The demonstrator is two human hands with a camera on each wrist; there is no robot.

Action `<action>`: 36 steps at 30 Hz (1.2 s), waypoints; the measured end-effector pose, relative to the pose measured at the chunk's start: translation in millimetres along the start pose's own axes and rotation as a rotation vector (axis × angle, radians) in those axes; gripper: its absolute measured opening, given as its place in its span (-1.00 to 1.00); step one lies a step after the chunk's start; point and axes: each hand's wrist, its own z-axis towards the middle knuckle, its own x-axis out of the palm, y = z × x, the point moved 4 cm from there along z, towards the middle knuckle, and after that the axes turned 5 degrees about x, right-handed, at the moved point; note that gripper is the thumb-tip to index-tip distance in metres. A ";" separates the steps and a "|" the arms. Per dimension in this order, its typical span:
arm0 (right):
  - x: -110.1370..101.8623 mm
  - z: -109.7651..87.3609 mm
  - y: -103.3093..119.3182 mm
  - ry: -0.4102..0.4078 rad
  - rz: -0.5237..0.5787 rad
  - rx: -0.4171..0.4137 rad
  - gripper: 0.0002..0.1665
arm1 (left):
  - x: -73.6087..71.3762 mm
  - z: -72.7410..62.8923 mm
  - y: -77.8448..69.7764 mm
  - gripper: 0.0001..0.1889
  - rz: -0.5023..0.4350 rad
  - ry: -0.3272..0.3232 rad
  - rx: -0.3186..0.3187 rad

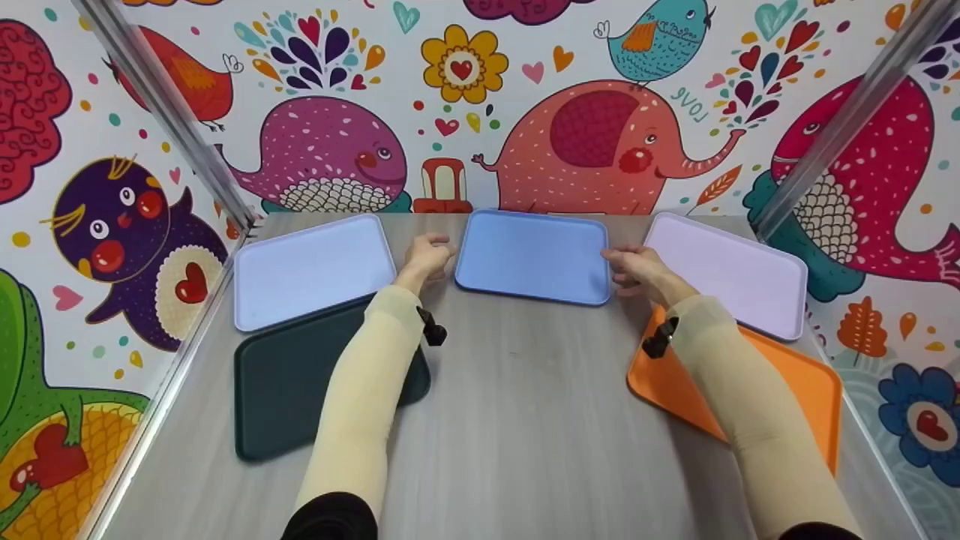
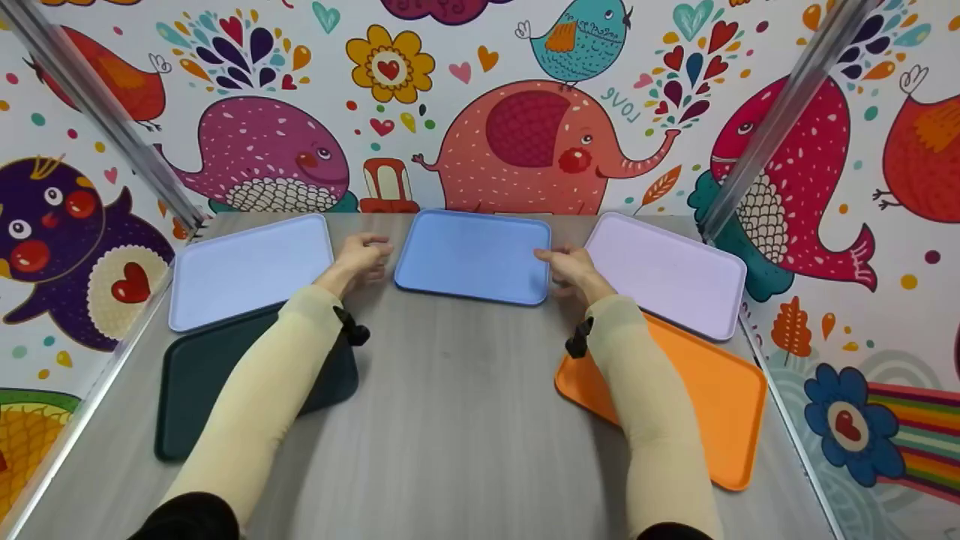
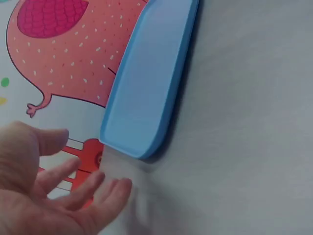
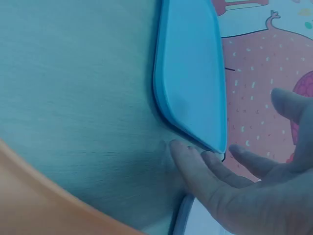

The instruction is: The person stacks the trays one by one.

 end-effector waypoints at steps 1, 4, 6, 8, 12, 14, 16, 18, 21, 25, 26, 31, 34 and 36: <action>0.9 0.9 -1.0 0.001 -0.003 0.012 0.02 | 2.3 -3.9 -0.8 -0.44 -0.031 0.015 -0.001; 4.6 3.4 -3.6 0.000 -0.008 0.033 0.04 | 12.1 -8.3 1.8 -0.42 -0.097 0.082 0.009; 7.0 4.7 -4.9 -0.004 -0.010 0.039 0.05 | 17.7 -9.9 4.4 -0.41 -0.111 0.127 0.019; 8.9 5.6 -6.0 -0.011 -0.010 0.040 0.04 | 22.7 -8.2 7.8 -0.40 -0.105 0.159 0.029; 10.5 6.7 -8.2 -0.010 -0.017 0.025 0.00 | 24.8 -4.1 14.0 -0.40 -0.096 0.176 0.046; 10.5 6.7 -9.0 0.003 -0.012 0.017 -0.04 | 24.0 -4.5 15.3 -0.37 -0.116 0.181 0.046; 9.9 6.8 -9.6 0.018 0.000 0.011 -0.07 | 22.4 -4.8 16.2 -0.33 -0.125 0.184 0.049; 9.4 6.8 -9.7 0.034 0.010 0.005 -0.08 | 20.9 -5.2 16.1 -0.28 -0.132 0.183 0.056; 8.3 8.2 -9.4 0.045 0.025 -0.027 -0.05 | 19.3 -2.3 16.8 -0.21 -0.163 0.177 0.070; 6.3 11.2 -10.2 0.057 0.037 -0.061 0.02 | 17.8 0.0 16.8 -0.17 -0.223 0.182 0.072; 5.6 11.6 -10.7 0.059 0.040 -0.060 0.03 | 17.3 -0.2 16.8 -0.18 -0.225 0.183 0.071; 3.5 10.6 -11.3 0.066 0.063 -0.052 0.04 | 14.3 -2.3 17.3 -0.16 -0.256 0.216 0.072; 1.5 8.9 -9.7 0.069 0.073 -0.066 0.05 | 11.4 -3.2 16.9 -0.13 -0.302 0.256 0.080; -1.2 7.2 -8.0 0.071 0.073 -0.074 0.06 | 9.1 -3.8 16.3 -0.11 -0.349 0.285 0.080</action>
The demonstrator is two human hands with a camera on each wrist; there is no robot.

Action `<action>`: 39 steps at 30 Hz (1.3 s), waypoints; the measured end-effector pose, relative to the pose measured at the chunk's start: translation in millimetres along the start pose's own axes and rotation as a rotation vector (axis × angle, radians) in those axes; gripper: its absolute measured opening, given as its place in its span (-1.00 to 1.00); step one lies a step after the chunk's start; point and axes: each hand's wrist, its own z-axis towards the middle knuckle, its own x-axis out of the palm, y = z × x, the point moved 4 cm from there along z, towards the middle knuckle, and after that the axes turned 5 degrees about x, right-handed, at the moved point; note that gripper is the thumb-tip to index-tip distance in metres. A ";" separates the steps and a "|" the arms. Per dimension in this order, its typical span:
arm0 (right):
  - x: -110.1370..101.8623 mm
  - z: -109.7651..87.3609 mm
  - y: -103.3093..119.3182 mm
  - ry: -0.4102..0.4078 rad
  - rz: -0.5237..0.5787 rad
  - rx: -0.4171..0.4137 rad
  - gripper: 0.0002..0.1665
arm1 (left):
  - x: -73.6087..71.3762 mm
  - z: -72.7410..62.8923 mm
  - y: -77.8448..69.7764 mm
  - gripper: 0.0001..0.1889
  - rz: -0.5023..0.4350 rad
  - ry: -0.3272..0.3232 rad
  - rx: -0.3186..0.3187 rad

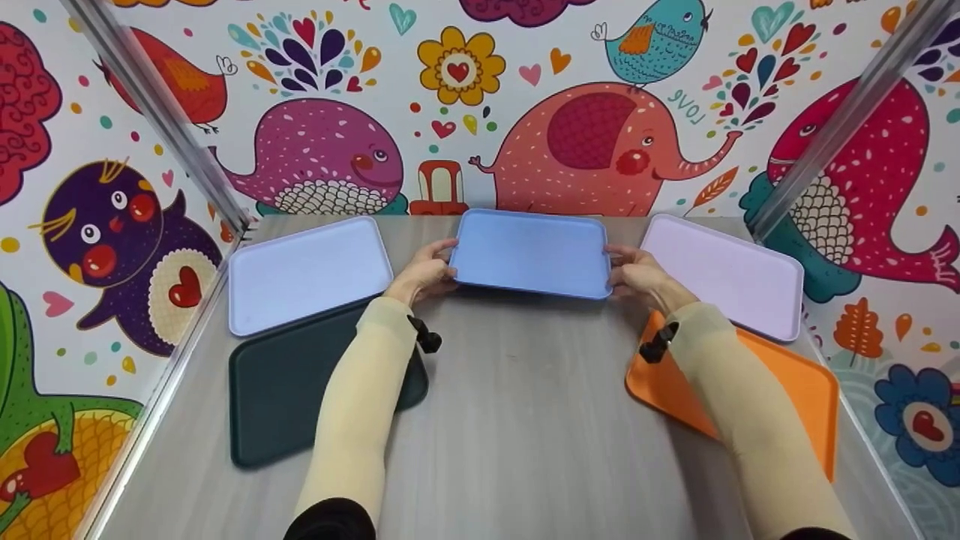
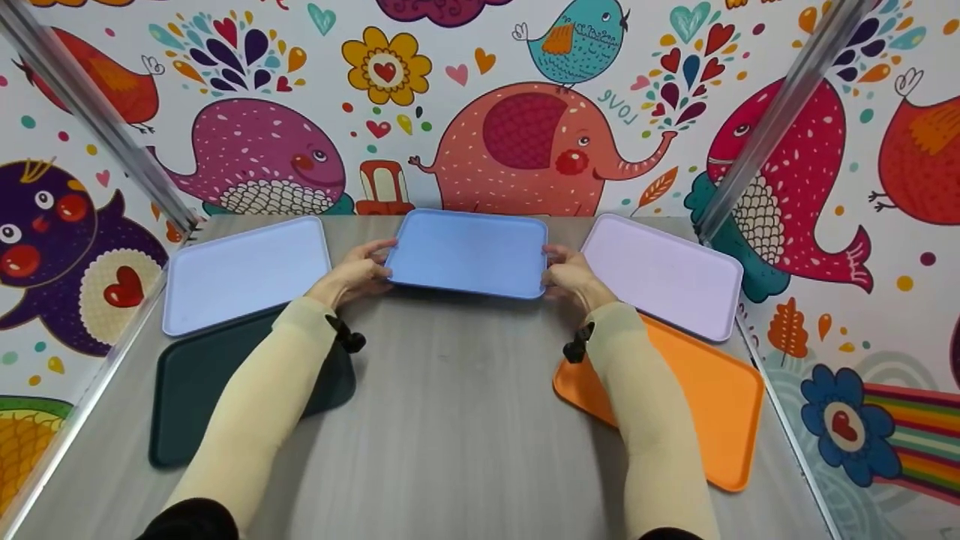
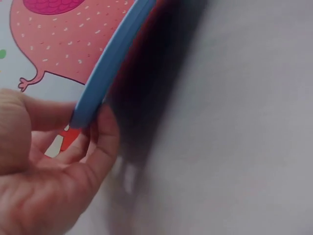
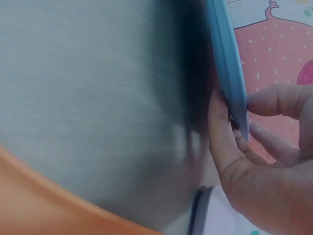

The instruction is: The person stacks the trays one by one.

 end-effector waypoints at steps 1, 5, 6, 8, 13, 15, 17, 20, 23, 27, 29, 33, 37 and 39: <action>-1.1 -1.4 1.0 0.004 -0.003 -0.005 0.06 | -0.7 -1.0 -0.7 -0.11 -0.030 0.014 0.000; -5.1 -7.3 5.7 0.026 -0.018 -0.020 0.06 | -3.9 -3.8 -4.2 -0.14 -0.117 0.054 0.009; -5.7 -8.5 6.7 0.033 -0.022 -0.023 0.06 | -4.9 -4.1 -4.9 -0.15 -0.131 0.060 0.013; -6.5 -10.3 7.8 0.044 -0.022 -0.026 0.06 | -6.5 -4.7 -6.6 -0.18 -0.137 0.072 0.024; -8.7 -12.3 9.2 0.060 -0.001 -0.044 0.07 | -10.5 -5.5 -9.1 -0.31 -0.110 0.086 0.026; -9.5 -12.5 9.5 0.059 -0.004 -0.058 0.05 | -11.6 -6.3 -8.2 -0.38 -0.091 0.091 0.005; -10.3 -12.9 9.6 0.054 -0.015 -0.071 0.03 | -12.1 -7.6 -6.3 -0.43 -0.077 0.100 -0.020; -11.0 -13.1 9.5 0.039 -0.023 -0.073 0.02 | -11.1 -9.8 -4.0 -0.44 -0.063 0.113 -0.033; -10.8 -13.6 9.3 0.025 -0.017 -0.069 0.01 | -8.7 -12.4 -4.2 -0.40 -0.066 0.124 -0.017; -8.8 -14.7 9.1 0.010 0.021 -0.074 -0.03 | -7.5 -15.1 -6.6 -0.39 -0.095 0.116 0.011; -7.6 -15.7 8.7 0.002 0.044 -0.082 -0.06 | -7.9 -16.5 -7.6 -0.40 -0.114 0.108 0.024; -3.8 -18.9 6.4 0.000 0.079 -0.103 -0.11 | -7.9 -21.1 -7.9 -0.38 -0.144 0.098 0.052; 1.0 -22.3 3.4 -0.016 0.147 -0.125 -0.14 | -6.6 -28.1 -6.2 -0.35 -0.177 0.088 0.078; 3.8 -24.4 2.4 -0.036 0.202 -0.137 -0.16 | -6.2 -31.5 -5.2 -0.35 -0.196 0.077 0.094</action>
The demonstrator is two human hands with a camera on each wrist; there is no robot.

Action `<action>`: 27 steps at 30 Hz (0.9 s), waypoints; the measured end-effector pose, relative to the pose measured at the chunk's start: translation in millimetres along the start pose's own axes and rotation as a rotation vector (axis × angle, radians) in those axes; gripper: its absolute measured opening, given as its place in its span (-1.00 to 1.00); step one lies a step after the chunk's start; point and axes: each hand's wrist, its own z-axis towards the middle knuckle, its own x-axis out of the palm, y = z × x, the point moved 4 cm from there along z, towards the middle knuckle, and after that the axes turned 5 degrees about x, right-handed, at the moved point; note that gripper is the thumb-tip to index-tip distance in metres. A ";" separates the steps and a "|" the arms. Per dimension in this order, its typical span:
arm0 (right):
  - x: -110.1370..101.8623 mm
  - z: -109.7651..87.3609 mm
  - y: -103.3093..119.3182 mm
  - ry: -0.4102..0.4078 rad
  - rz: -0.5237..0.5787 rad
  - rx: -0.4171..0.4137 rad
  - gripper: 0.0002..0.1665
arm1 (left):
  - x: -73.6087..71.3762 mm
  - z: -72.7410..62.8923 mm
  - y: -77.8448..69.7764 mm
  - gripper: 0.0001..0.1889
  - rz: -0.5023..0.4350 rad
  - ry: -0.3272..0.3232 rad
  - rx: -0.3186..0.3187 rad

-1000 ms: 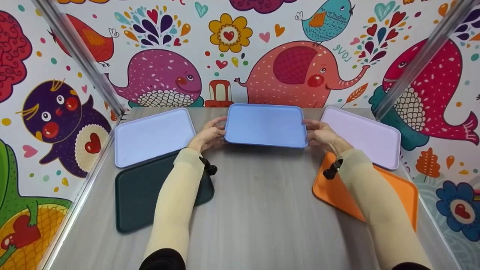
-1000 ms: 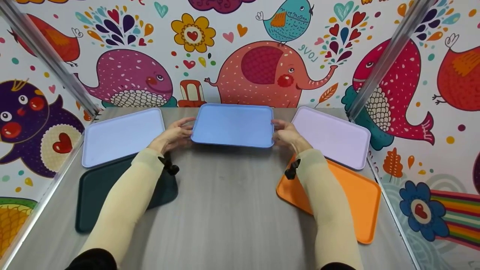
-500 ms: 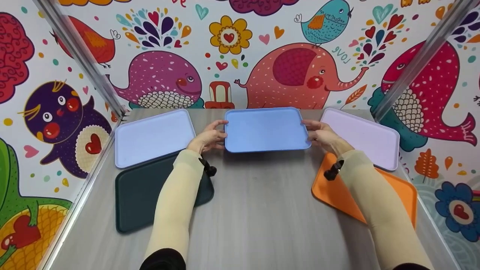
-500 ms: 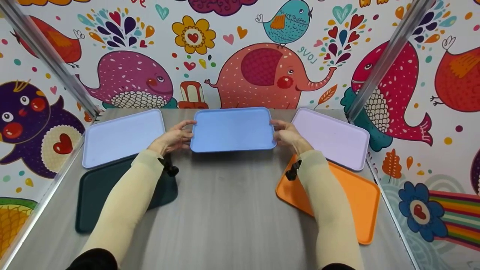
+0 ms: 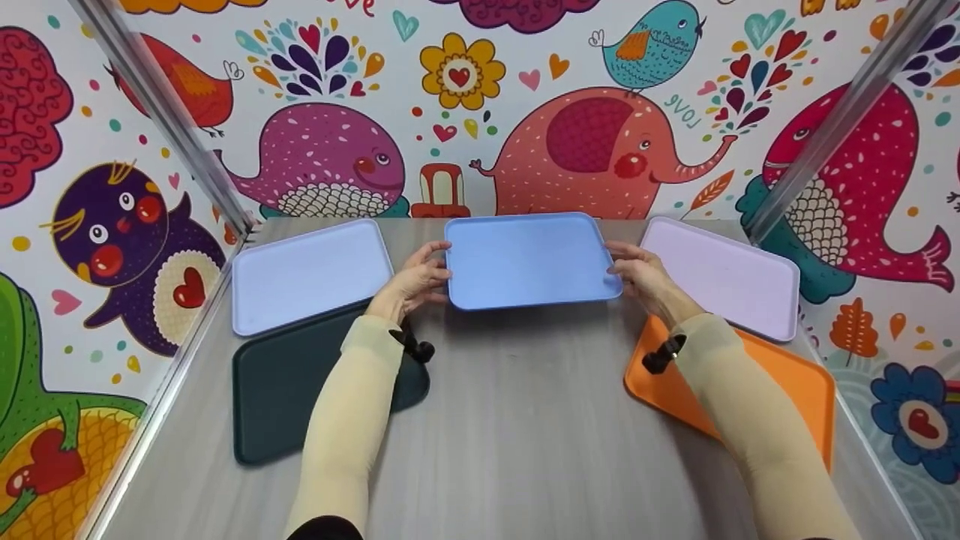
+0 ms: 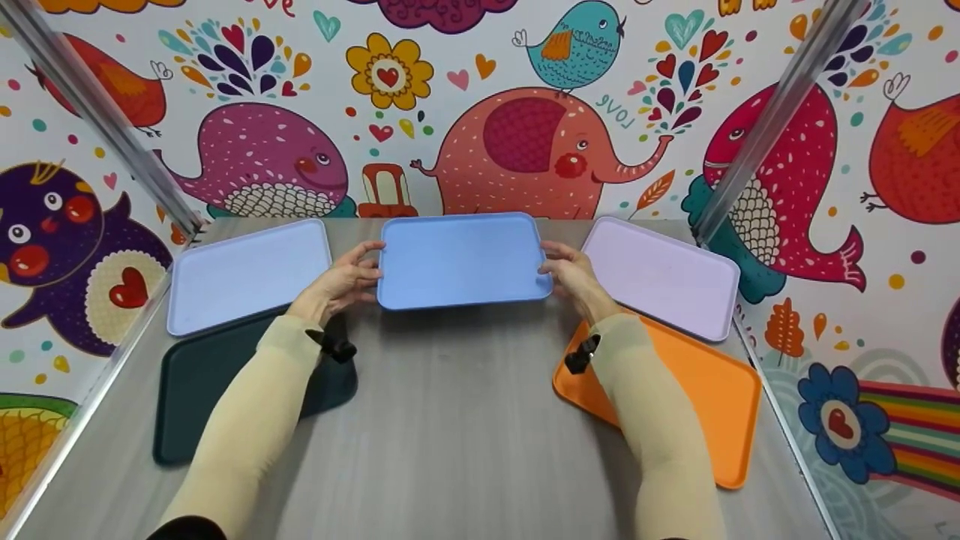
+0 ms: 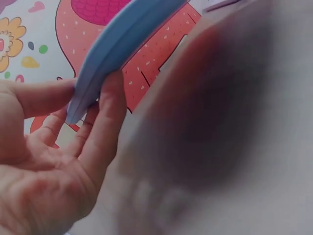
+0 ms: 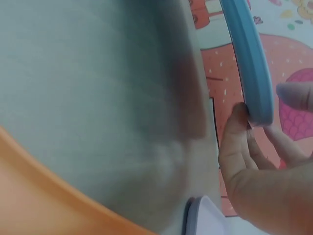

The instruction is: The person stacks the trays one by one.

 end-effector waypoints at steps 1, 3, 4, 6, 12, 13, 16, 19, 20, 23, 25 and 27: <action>1.0 -1.4 -0.2 -0.016 0.024 -0.008 -0.18 | 0.5 -0.9 -0.2 -0.35 -0.011 -0.008 0.010; 4.4 -5.5 -0.2 -0.055 0.056 -0.026 -0.19 | 1.1 -2.5 -0.8 -0.35 -0.032 -0.025 0.034; 6.4 -7.8 -0.3 -0.083 0.064 -0.035 -0.20 | 1.1 -3.3 -1.3 -0.35 -0.041 -0.035 0.045; 12.3 -13.6 -0.7 -0.146 0.059 -0.056 -0.17 | 0.7 -5.2 -2.3 -0.35 -0.054 -0.058 0.065; 43.5 -31.1 -7.3 -0.293 0.161 -0.125 0.00 | -1.0 -11.0 -2.8 -0.38 -0.064 -0.129 0.088; 50.7 -33.4 -9.0 -0.301 0.205 -0.137 0.02 | -0.7 -11.5 -2.2 -0.39 -0.069 -0.136 0.091; 74.2 -38.1 -14.1 -0.315 0.347 -0.177 0.06 | 1.5 -11.8 -0.1 -0.39 -0.087 -0.160 0.102; 97.8 -40.8 -18.8 -0.322 0.444 -0.210 0.07 | 5.4 -11.6 2.3 -0.38 -0.103 -0.179 0.112; 104.8 -41.0 -20.2 -0.328 0.466 -0.218 0.07 | 6.8 -11.2 3.3 -0.38 -0.108 -0.185 0.114; 122.8 -40.5 -23.6 -0.353 0.517 -0.233 0.05 | 11.4 -10.5 6.7 -0.37 -0.115 -0.194 0.121; 131.6 -39.7 -25.6 -0.380 0.544 -0.235 0.02 | 14.6 -10.1 8.8 -0.36 -0.118 -0.194 0.126; 138.2 -38.7 -26.9 -0.402 0.577 -0.237 0.00 | 17.8 -9.7 10.7 -0.36 -0.120 -0.189 0.129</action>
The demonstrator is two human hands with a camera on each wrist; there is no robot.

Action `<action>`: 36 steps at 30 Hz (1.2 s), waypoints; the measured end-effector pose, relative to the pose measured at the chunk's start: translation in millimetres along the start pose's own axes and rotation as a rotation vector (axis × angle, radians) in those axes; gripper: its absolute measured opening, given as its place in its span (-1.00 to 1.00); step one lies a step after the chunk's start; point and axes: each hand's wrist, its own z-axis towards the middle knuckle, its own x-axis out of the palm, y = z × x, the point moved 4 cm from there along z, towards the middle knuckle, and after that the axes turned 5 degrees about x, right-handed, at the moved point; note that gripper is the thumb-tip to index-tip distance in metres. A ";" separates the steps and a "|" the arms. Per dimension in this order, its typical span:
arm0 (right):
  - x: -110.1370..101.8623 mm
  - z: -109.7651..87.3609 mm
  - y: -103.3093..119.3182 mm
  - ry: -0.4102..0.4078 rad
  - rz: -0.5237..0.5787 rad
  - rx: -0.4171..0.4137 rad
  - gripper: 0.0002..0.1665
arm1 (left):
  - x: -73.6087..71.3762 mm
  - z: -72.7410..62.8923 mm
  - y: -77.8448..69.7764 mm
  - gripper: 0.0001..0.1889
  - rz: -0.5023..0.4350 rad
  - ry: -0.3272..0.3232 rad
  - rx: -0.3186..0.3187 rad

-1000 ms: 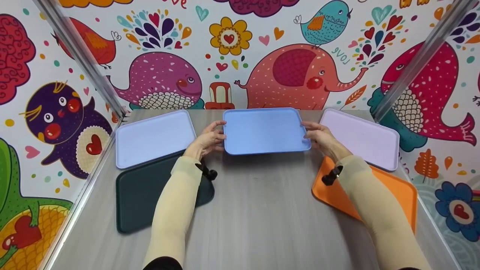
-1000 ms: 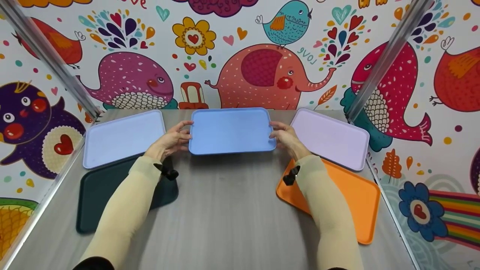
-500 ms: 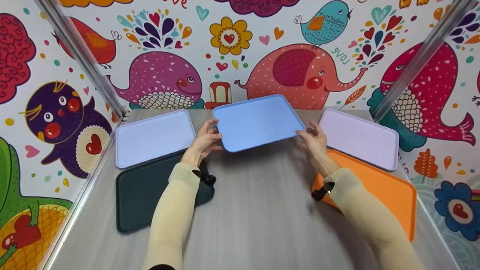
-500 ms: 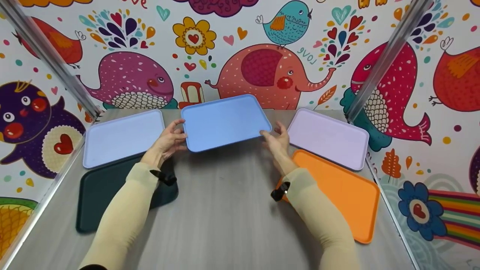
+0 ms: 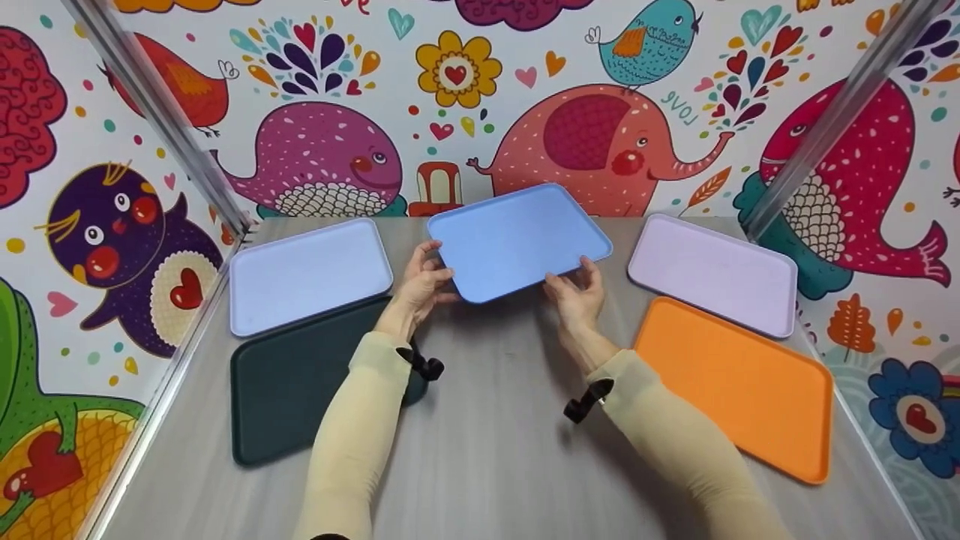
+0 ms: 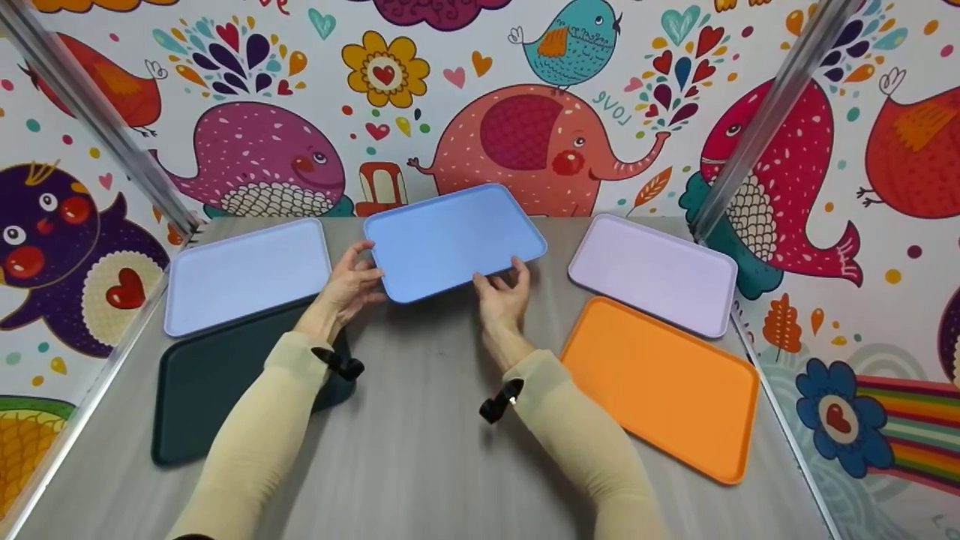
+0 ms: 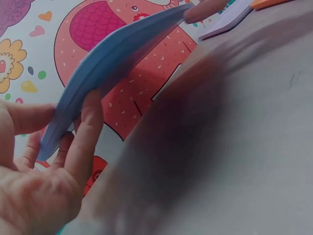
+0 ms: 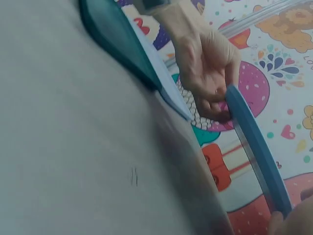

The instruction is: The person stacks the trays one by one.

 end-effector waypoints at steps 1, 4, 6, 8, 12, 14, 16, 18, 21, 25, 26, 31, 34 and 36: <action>2.5 -1.0 -2.2 -0.010 0.010 -0.002 -0.01 | 0.8 -0.8 0.7 -0.36 -0.005 0.001 0.001; 7.6 -3.9 -5.9 -0.028 0.021 -0.013 0.01 | 3.2 -2.5 2.0 -0.36 -0.015 0.004 0.005; 9.7 -5.7 -6.9 -0.034 0.018 -0.019 0.05 | 4.5 -3.5 2.3 -0.36 -0.013 0.007 0.007; 11.5 -7.2 -7.6 -0.033 0.015 -0.022 0.09 | 4.7 -4.7 3.0 -0.36 -0.007 0.006 0.005; 13.6 -8.0 -7.6 -0.030 0.022 -0.022 0.14 | 4.1 -7.1 4.9 -0.36 0.009 0.000 0.002; 13.5 -8.0 -6.8 -0.033 0.022 -0.022 0.13 | 4.6 -8.4 5.7 -0.36 0.012 -0.003 0.003; 12.6 -8.4 -5.0 -0.035 0.019 -0.025 0.12 | 5.8 -8.9 6.4 -0.36 0.010 -0.002 0.007; 11.1 -8.3 -3.5 -0.039 0.018 -0.023 0.11 | 7.7 -9.7 6.6 -0.36 0.012 0.003 0.011; 8.8 -8.7 -0.6 -0.047 0.024 -0.018 0.10 | 10.2 -10.5 6.1 -0.35 0.015 0.018 0.012; 5.2 -8.5 4.7 -0.049 0.029 -0.010 0.09 | 11.3 -10.6 1.5 -0.34 0.036 0.044 0.019; 3.9 -8.0 6.4 -0.044 0.020 -0.009 0.08 | 10.7 -9.9 -0.6 -0.34 0.039 0.046 0.024; -3.9 -3.7 15.8 0.013 -0.033 -0.001 0.05 | -1.3 -3.2 -19.9 -0.38 0.053 -0.014 0.044; -7.2 -1.3 21.7 0.080 -0.065 0.019 0.07 | -15.8 4.2 -37.1 -0.40 0.076 -0.066 0.033; -8.8 -0.4 26.1 0.128 -0.093 0.034 0.07 | -24.9 9.5 -50.2 -0.40 0.107 -0.070 0.019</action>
